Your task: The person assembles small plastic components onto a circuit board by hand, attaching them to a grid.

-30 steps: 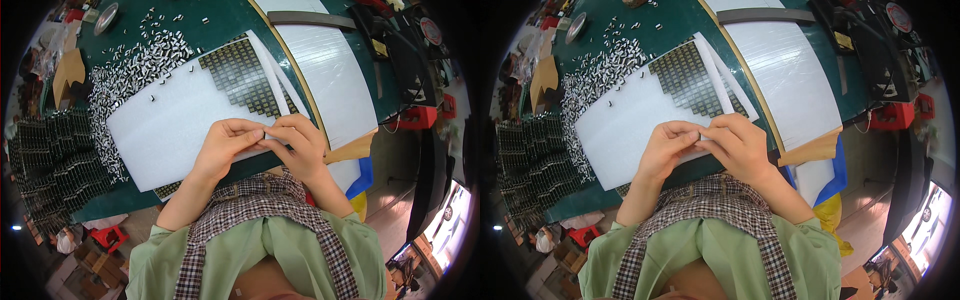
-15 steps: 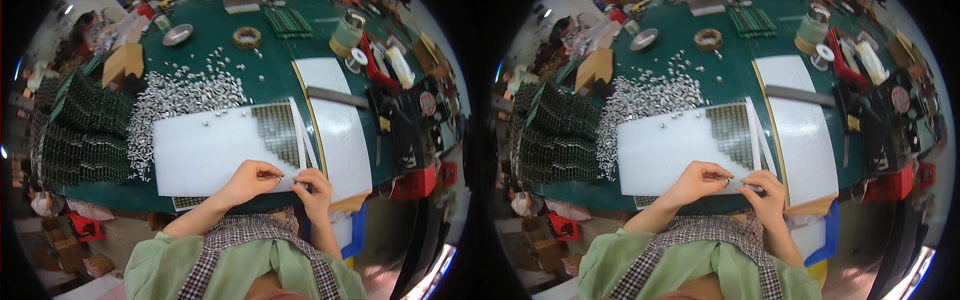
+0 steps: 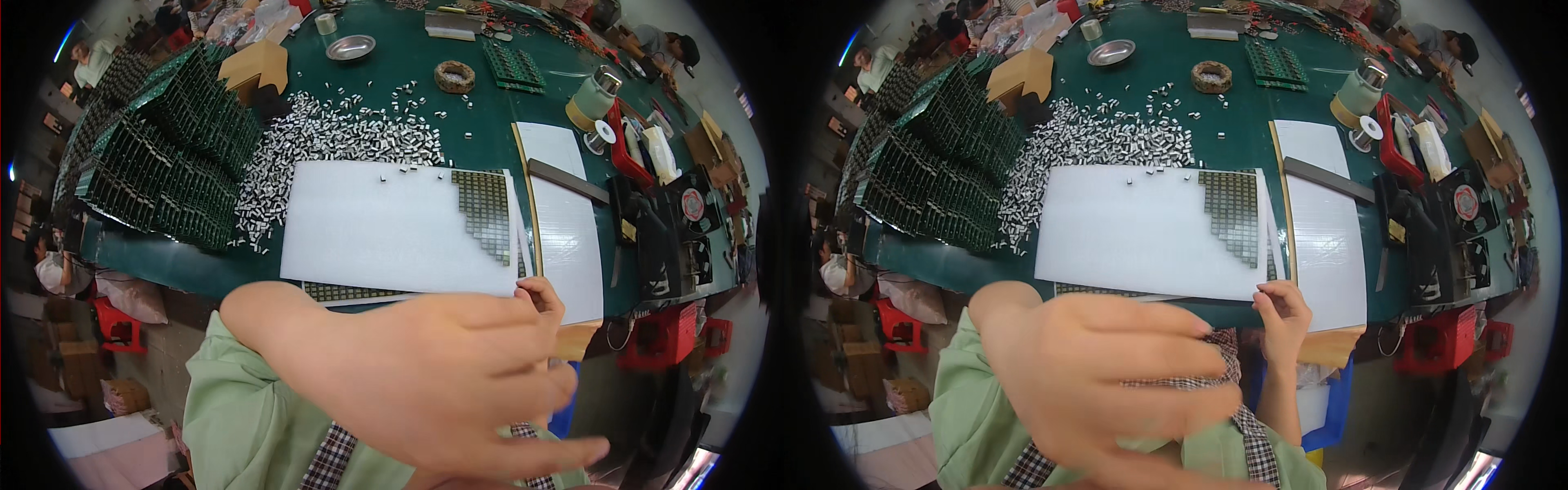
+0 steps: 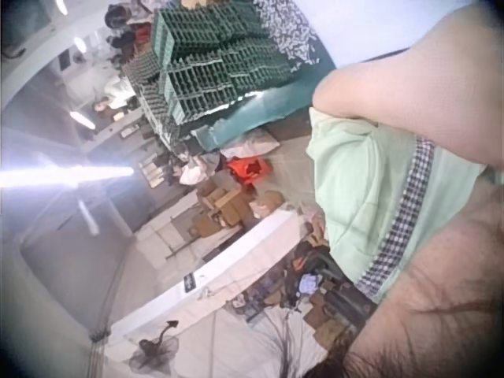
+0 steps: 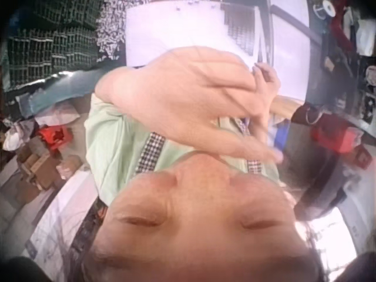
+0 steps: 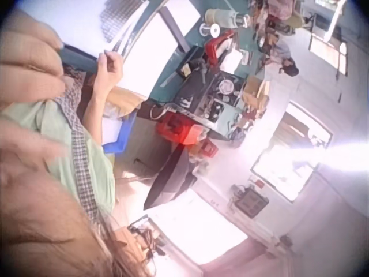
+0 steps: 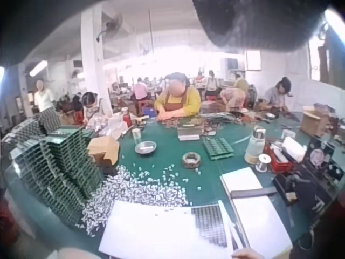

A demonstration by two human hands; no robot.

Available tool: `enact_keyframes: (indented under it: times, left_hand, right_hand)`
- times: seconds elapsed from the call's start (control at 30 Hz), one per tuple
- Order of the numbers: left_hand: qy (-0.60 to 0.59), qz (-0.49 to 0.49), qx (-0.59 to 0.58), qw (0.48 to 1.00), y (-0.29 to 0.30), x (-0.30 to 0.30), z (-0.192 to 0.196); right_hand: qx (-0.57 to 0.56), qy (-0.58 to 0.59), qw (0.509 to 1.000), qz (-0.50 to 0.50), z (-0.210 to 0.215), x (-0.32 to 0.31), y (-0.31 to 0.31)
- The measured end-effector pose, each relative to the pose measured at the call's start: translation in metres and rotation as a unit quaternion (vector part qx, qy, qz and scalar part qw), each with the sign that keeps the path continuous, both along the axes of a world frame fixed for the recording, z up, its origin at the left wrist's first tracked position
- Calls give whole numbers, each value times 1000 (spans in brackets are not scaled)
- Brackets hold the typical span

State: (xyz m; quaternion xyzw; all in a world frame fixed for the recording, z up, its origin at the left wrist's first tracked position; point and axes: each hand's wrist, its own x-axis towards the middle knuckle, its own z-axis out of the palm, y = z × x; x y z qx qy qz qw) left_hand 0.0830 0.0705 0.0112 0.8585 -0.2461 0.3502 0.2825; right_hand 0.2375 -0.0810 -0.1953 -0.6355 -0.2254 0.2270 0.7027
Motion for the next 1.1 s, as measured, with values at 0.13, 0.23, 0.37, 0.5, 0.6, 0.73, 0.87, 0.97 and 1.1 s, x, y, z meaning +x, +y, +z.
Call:
enact_keyframes:
  times: [0.13, 0.23, 0.37, 0.5, 0.6, 0.73, 0.87, 0.97, 1.1]
  left_hand:
    - [-158, 43, -71, 984, -21, 7, -18]
    - [-41, -128, -9, 991, -16, 7, -7]
    - [-171, -80, 10, 982, -26, 18, -24]
    - [-157, -73, -104, 979, -35, 24, -44]
    - [-17, -190, -76, 979, -32, 33, -58]
    - [72, -123, -134, 981, -27, 39, -67]
    - [337, 76, 74, 935, 2, 70, -125]
    - [265, 204, -33, 942, 19, 87, -185]
    - [296, 225, 43, 927, 21, 99, -208]
  right_hand:
    - [-8, -13, 1000, 19, -6, -6, -11]
    - [0, -7, 1000, 1, -10, -5, -25]
    - [-10, -12, 999, -41, 2, 0, -27]
    - [-27, -41, 997, -53, 2, 12, -26]
    - [-52, -28, 995, -84, -2, 18, -37]
    - [-23, 23, 997, -73, -5, 23, -26]
    - [-46, 51, 995, -70, -10, 29, -23]
    - [-69, 81, 993, -46, -12, 36, -15]
    - [-86, 86, 992, -18, -4, 43, -5]
